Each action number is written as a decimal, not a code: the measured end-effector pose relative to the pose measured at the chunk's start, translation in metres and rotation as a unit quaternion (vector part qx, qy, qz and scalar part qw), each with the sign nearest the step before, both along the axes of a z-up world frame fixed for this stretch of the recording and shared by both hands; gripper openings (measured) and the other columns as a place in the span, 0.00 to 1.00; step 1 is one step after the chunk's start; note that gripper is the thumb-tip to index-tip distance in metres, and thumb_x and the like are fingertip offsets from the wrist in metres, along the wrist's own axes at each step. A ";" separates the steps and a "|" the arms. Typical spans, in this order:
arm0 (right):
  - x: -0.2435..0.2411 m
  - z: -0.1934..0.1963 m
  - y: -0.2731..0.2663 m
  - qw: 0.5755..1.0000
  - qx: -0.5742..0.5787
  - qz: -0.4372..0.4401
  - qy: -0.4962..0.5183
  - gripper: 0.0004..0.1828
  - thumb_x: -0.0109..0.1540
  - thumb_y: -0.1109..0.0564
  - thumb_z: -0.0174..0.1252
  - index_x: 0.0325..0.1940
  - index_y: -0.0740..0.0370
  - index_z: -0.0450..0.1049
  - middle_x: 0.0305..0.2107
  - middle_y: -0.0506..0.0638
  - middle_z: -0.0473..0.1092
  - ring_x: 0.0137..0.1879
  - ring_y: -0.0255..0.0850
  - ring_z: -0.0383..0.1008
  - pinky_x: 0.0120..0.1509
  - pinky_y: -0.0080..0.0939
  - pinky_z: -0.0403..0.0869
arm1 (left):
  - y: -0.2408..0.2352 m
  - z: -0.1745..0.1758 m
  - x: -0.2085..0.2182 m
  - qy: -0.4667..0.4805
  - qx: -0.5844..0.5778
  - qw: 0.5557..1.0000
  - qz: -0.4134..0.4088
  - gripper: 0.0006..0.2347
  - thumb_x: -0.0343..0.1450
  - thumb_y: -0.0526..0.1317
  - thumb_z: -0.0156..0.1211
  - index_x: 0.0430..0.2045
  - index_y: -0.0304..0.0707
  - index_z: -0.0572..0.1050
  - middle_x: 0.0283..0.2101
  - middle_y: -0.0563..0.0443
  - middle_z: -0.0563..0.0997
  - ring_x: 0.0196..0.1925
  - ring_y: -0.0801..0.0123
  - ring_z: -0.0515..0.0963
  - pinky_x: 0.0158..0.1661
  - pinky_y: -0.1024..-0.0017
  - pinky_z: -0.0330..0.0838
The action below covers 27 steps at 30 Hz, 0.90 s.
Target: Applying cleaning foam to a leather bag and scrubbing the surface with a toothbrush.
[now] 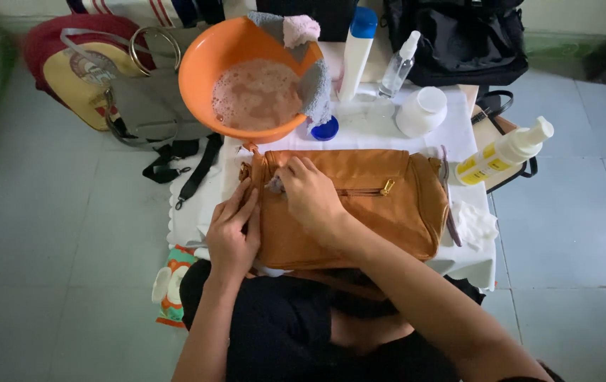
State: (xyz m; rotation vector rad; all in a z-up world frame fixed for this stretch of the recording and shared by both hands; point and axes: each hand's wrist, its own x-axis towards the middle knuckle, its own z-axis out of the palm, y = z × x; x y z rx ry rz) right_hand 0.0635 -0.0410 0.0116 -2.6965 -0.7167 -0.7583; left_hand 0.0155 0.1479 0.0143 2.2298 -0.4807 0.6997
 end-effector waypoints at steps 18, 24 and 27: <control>-0.031 0.016 -0.082 0.988 0.081 -0.112 0.066 0.13 0.59 0.58 0.59 0.47 0.60 0.74 0.40 0.56 0.68 0.45 0.59 0.73 0.47 0.52 0.77 | 0.000 -0.003 0.000 -0.011 0.001 1.000 0.016 0.12 0.73 0.32 0.61 0.49 0.38 0.83 0.59 0.48 0.81 0.50 0.58 0.83 0.49 0.66 0.78; -0.052 0.012 -0.166 0.972 0.016 -0.221 0.085 0.17 0.53 0.55 0.66 0.46 0.59 0.76 0.38 0.55 0.70 0.41 0.58 0.76 0.42 0.53 0.76 | 0.000 0.000 0.001 -0.018 0.007 1.000 0.016 0.11 0.73 0.33 0.61 0.48 0.37 0.84 0.58 0.47 0.82 0.49 0.58 0.83 0.49 0.66 0.79; -0.042 0.000 -0.150 0.964 -0.030 -0.262 0.043 0.15 0.53 0.57 0.65 0.44 0.57 0.78 0.36 0.54 0.72 0.40 0.54 0.78 0.39 0.49 0.77 | 0.001 -0.007 0.002 -0.031 0.005 0.999 0.018 0.11 0.72 0.32 0.62 0.48 0.38 0.84 0.58 0.47 0.82 0.48 0.56 0.84 0.49 0.64 0.78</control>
